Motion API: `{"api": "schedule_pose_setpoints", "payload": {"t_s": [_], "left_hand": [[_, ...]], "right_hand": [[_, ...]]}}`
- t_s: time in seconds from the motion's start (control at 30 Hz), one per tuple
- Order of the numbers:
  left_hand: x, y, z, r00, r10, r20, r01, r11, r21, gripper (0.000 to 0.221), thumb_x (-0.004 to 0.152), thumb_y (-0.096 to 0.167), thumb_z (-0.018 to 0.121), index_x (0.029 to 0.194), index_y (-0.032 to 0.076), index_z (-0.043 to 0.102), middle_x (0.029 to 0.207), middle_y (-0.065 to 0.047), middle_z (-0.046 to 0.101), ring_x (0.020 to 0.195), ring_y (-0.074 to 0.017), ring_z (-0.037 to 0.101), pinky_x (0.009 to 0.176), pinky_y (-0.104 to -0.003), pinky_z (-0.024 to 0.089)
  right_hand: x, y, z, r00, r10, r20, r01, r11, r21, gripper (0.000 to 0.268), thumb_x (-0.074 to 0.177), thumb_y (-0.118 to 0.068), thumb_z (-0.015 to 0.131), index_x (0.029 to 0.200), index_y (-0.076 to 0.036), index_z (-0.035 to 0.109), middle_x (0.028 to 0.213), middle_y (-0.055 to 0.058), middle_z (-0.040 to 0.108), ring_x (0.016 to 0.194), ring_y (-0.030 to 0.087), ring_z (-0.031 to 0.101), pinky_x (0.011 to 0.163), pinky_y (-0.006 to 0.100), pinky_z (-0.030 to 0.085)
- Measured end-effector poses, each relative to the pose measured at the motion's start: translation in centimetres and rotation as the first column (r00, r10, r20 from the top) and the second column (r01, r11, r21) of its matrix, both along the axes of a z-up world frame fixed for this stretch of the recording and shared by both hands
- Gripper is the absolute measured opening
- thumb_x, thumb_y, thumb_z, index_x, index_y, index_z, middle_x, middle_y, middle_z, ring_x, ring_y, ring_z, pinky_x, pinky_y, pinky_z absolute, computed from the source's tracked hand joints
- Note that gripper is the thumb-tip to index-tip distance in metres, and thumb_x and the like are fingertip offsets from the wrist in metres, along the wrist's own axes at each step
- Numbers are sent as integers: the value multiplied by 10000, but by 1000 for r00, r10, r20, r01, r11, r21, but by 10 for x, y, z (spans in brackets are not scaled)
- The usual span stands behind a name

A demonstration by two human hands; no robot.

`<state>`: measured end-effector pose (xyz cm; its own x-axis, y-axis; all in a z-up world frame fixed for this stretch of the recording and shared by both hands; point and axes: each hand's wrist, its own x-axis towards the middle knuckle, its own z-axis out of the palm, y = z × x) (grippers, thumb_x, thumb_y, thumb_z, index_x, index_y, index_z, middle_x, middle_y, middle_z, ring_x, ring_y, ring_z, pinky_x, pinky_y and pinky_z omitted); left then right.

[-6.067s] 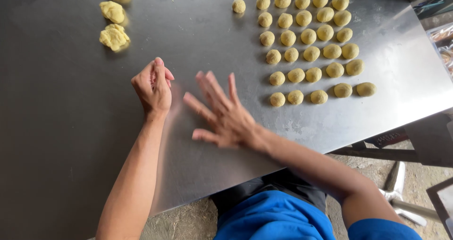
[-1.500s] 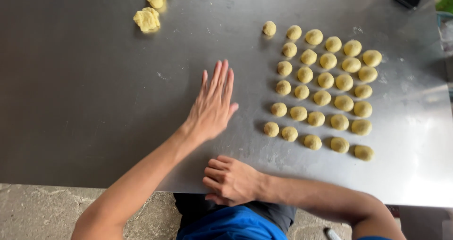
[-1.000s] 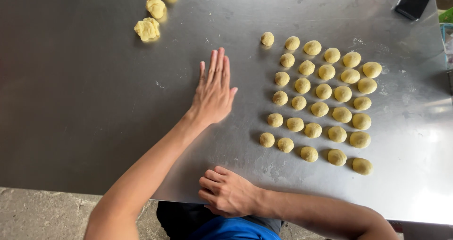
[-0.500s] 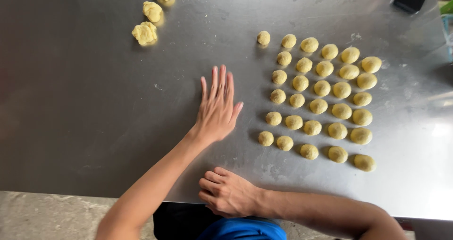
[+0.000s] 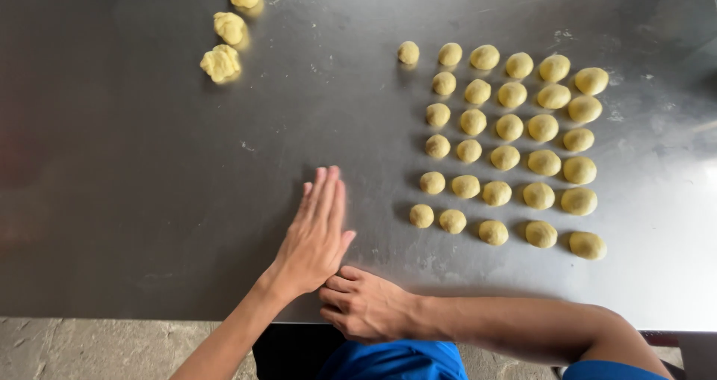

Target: Shaping small portions of dough into balls and arranging them in a grid on a metal table

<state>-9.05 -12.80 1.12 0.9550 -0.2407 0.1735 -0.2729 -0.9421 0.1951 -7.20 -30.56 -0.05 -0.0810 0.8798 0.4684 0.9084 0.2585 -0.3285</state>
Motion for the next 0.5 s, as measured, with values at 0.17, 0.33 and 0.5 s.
{"api": "schedule_pose_setpoints", "payload": {"t_s": [0.17,0.33,0.5], "left_hand": [[68,-14,-10,999,46,28,-47,998,38,736,1096,306,474,1595,-134,160,1685,-339,101,1588,-496,119,1316,-582,184],[134,-2,-14,978,187,-91,-175,976,132,830,1131,380,477,1623,-111,23,1695,-298,-67,1603,-408,-52,1331,-553,13],[78,31,-10,990,140,5,-141,990,18,722,1113,260,426,1607,-140,84,1686,-350,18,1601,-485,43,1321,-612,126]], "right_hand": [[1,-2,3,1000,14,6,-14,1000,-5,171,990,-124,519,853,-59,600,927,127,592,825,292,545,722,392,405],[2,-3,4,999,1,32,0,1000,-32,176,979,-131,518,815,-88,564,886,89,539,805,270,521,715,387,385],[2,-4,5,999,-16,44,15,1000,5,219,1021,-107,516,814,-86,583,886,81,539,814,258,516,712,375,385]]}}
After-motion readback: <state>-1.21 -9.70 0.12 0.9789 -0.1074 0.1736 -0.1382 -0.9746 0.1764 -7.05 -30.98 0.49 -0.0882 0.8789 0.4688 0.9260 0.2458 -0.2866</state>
